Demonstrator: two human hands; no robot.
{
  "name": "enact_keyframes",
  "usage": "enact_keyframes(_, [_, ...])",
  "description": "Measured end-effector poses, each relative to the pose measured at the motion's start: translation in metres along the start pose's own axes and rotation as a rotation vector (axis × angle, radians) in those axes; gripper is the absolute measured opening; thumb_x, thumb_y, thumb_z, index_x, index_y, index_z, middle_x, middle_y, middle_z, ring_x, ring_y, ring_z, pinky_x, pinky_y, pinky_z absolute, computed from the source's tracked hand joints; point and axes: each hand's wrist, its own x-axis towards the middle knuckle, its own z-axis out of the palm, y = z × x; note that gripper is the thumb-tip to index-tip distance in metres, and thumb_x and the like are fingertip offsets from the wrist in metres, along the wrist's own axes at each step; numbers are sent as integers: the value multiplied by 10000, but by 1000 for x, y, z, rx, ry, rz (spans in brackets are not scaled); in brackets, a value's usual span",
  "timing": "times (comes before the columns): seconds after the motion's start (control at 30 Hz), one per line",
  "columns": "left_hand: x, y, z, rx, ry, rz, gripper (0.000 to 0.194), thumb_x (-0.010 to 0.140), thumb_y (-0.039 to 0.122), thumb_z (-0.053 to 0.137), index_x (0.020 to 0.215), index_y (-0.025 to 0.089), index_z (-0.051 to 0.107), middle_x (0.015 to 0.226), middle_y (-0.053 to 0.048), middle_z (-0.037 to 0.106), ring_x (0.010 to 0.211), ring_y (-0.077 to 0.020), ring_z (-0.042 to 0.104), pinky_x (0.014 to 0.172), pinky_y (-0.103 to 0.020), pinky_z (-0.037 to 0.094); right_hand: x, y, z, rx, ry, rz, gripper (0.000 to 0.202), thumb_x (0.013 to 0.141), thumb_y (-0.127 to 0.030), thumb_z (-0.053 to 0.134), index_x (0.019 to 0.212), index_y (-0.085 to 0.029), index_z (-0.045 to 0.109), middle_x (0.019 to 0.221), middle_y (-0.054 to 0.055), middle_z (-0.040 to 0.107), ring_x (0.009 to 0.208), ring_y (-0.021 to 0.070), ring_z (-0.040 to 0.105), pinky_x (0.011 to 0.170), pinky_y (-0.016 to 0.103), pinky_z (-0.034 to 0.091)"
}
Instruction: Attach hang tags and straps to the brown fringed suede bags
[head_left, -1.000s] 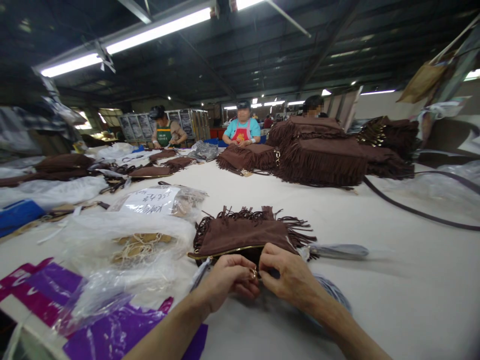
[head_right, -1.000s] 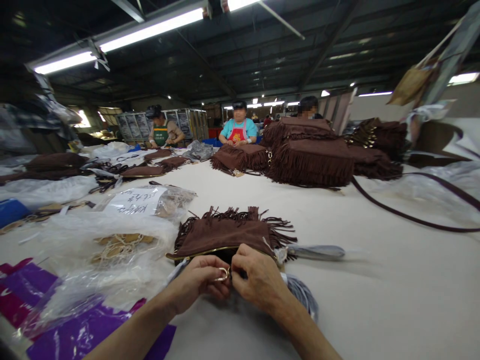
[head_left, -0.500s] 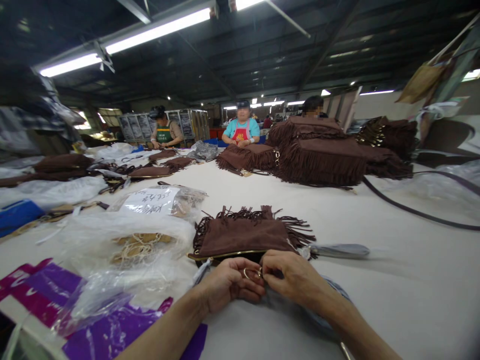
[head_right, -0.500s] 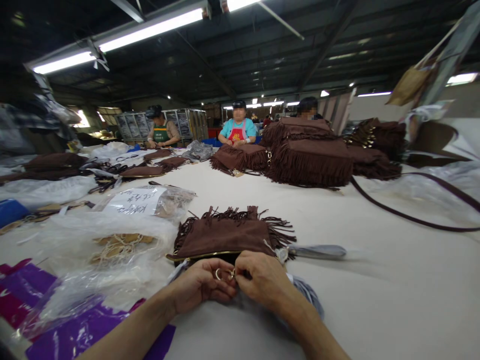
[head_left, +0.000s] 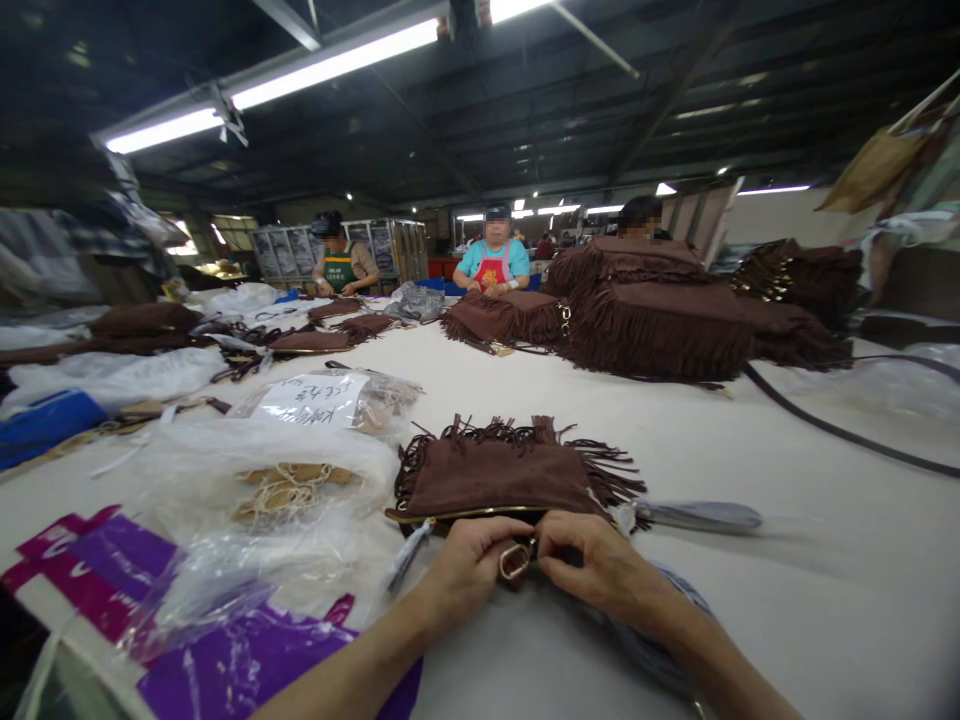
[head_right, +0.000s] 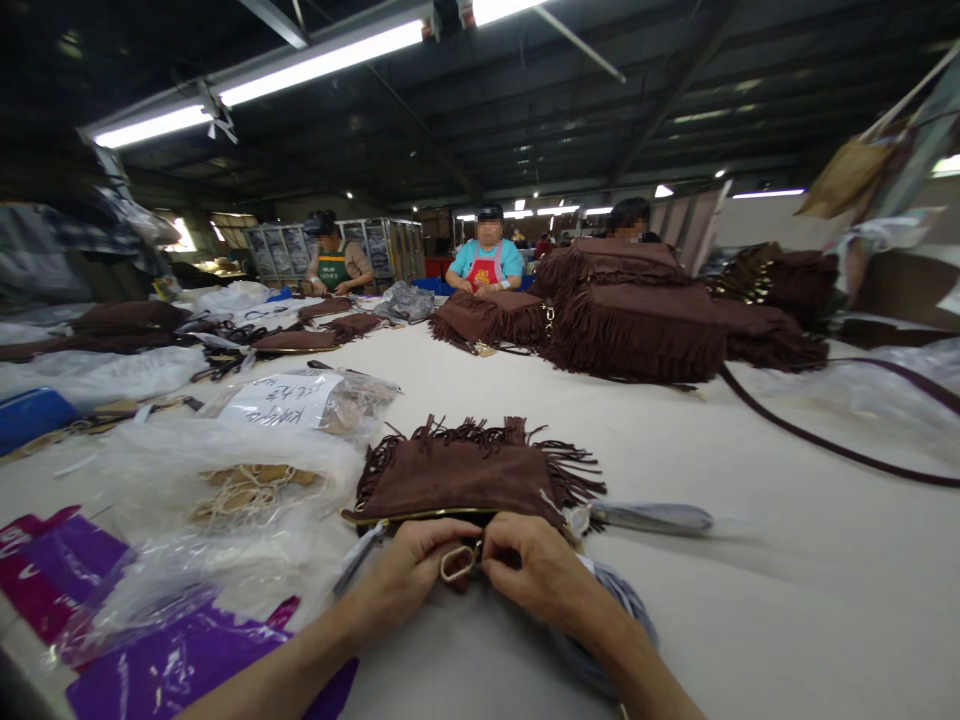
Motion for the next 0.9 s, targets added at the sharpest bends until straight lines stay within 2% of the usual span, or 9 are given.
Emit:
enact_keyframes(0.1, [3, -5, 4, 56, 7, 75, 241, 824, 228, 500, 947, 140, 687, 670, -12, 594, 580, -112, 538, 565, -198, 420, 0, 0, 2, -4, 3, 11, 169, 699, -27, 525, 662, -171, 607, 674, -30, 586, 628, 117, 514, 598, 207, 356])
enact_keyframes(0.27, [9, -10, 3, 198, 45, 157, 151, 808, 161, 456, 735, 151, 588, 582, 4, 563, 536, -110, 511, 528, -195, 367, 2, -6, 1, -29, -9, 45, 165, 724, -64, 524, 697, -168, 649, 689, -6, 626, 635, 130, 542, 597, 219, 363])
enact_keyframes(0.4, [4, 0, -10, 414, 151, 280, 137, 767, 84, 456, 686, 160, 536, 617, 15, 539, 583, -97, 470, 557, -197, 322, 3, -13, -10, -46, 55, -1, 208, 824, -139, 471, 826, -189, 673, 817, 31, 677, 740, 164, 596, 678, 254, 406])
enact_keyframes(0.5, [-2, 9, -21, 475, 211, 319, 132, 817, 112, 459, 741, 163, 554, 631, 15, 550, 602, -100, 494, 590, -204, 342, 3, -13, -17, -27, 159, 23, 195, 864, -178, 435, 836, -200, 627, 775, 25, 664, 707, 164, 597, 658, 273, 414])
enact_keyframes(0.6, [-4, 15, -26, 329, 233, 280, 142, 869, 188, 468, 757, 162, 552, 622, 17, 532, 577, -99, 488, 576, -205, 370, 4, -9, -15, 287, 178, 71, 75, 873, -269, 524, 891, -205, 560, 820, 22, 646, 763, 166, 625, 691, 277, 472])
enact_keyframes(0.67, [-4, 17, -26, 146, 222, 246, 145, 869, 253, 510, 771, 157, 559, 677, 4, 532, 596, -102, 482, 556, -202, 392, 5, -7, -11, 575, 157, 78, 217, 835, -350, 631, 962, -206, 529, 953, 43, 641, 899, 184, 642, 801, 304, 511])
enact_keyframes(0.73, [-3, 19, -24, -57, 187, 208, 183, 849, 319, 574, 784, 148, 565, 758, -17, 547, 616, -99, 476, 529, -194, 396, 6, -7, -7, 747, 141, 104, 316, 815, -429, 674, 978, -199, 533, 1033, 66, 637, 973, 202, 643, 864, 335, 523])
enact_keyframes(0.8, [-1, 21, -22, -286, 129, 132, 242, 814, 368, 636, 786, 146, 544, 825, -33, 574, 588, -81, 466, 485, -182, 363, 7, -7, -5, 779, 138, 156, 345, 822, -502, 662, 909, -183, 560, 960, 66, 660, 894, 202, 667, 798, 331, 556])
enact_keyframes(0.9, [0, 23, -21, -610, 51, -29, 331, 746, 380, 713, 786, 169, 462, 808, -26, 609, 507, -56, 445, 432, -165, 285, 7, -11, -5, 694, 157, 171, 369, 818, -531, 652, 819, -163, 616, 763, 41, 664, 715, 177, 663, 639, 277, 565])
